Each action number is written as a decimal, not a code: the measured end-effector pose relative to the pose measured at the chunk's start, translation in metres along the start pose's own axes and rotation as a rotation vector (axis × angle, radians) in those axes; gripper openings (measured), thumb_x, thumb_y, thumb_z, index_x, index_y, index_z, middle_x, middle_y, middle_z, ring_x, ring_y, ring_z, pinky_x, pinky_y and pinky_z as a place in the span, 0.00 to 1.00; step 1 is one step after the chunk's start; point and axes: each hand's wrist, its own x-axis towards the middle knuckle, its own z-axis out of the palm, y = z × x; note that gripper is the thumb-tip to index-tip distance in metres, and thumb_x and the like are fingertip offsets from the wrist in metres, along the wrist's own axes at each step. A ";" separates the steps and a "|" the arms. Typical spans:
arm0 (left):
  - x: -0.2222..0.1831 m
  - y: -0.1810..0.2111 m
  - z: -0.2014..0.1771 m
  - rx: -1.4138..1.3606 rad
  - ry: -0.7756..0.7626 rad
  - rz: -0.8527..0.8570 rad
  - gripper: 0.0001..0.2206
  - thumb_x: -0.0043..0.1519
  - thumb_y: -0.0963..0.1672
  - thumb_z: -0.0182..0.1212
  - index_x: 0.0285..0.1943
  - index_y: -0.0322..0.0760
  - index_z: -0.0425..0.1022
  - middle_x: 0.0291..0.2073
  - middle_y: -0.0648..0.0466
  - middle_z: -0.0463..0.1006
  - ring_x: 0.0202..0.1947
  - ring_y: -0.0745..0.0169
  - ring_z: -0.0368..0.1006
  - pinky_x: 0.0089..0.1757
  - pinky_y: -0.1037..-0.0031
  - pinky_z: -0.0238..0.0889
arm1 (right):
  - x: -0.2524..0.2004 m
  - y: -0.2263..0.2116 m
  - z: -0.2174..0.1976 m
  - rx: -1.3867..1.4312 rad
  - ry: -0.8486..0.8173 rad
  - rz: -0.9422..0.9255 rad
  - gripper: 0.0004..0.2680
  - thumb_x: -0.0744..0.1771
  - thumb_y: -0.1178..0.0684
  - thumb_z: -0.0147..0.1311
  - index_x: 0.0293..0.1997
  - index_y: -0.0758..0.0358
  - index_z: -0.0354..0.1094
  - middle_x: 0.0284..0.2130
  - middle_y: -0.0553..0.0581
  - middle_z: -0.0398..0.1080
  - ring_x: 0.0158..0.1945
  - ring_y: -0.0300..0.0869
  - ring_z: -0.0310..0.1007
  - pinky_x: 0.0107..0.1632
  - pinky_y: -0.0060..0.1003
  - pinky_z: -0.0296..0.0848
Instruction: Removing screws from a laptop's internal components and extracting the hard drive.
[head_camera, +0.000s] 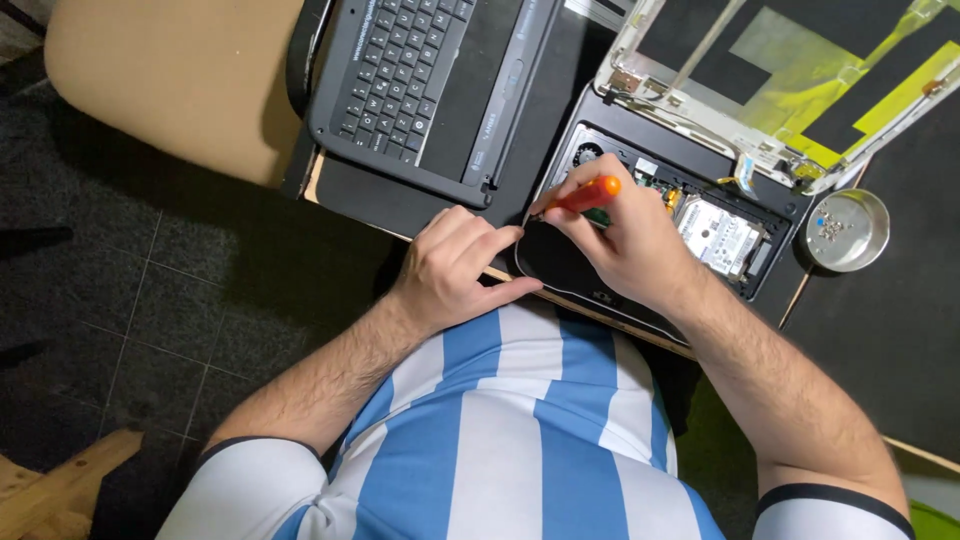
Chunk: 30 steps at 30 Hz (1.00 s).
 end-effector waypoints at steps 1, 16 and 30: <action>0.002 -0.001 -0.002 -0.001 0.001 -0.001 0.25 0.69 0.58 0.84 0.60 0.39 0.88 0.34 0.57 0.74 0.36 0.56 0.74 0.40 0.63 0.77 | 0.002 -0.001 -0.001 -0.001 -0.002 0.001 0.09 0.78 0.52 0.65 0.61 0.63 0.70 0.47 0.68 0.86 0.25 0.48 0.83 0.40 0.43 0.88; 0.000 -0.005 0.000 -0.005 0.000 0.041 0.24 0.69 0.56 0.85 0.59 0.37 0.88 0.32 0.55 0.72 0.35 0.56 0.75 0.39 0.64 0.77 | 0.012 0.001 0.002 -0.319 -0.106 -0.055 0.11 0.76 0.53 0.71 0.58 0.62 0.68 0.43 0.60 0.87 0.41 0.56 0.93 0.47 0.49 0.90; -0.003 -0.008 0.007 0.111 0.035 0.082 0.28 0.69 0.61 0.82 0.59 0.39 0.88 0.31 0.57 0.67 0.32 0.58 0.71 0.37 0.66 0.75 | 0.059 -0.037 0.010 -0.482 -0.297 0.088 0.10 0.78 0.45 0.64 0.56 0.56 0.66 0.33 0.58 0.86 0.35 0.61 0.92 0.40 0.53 0.89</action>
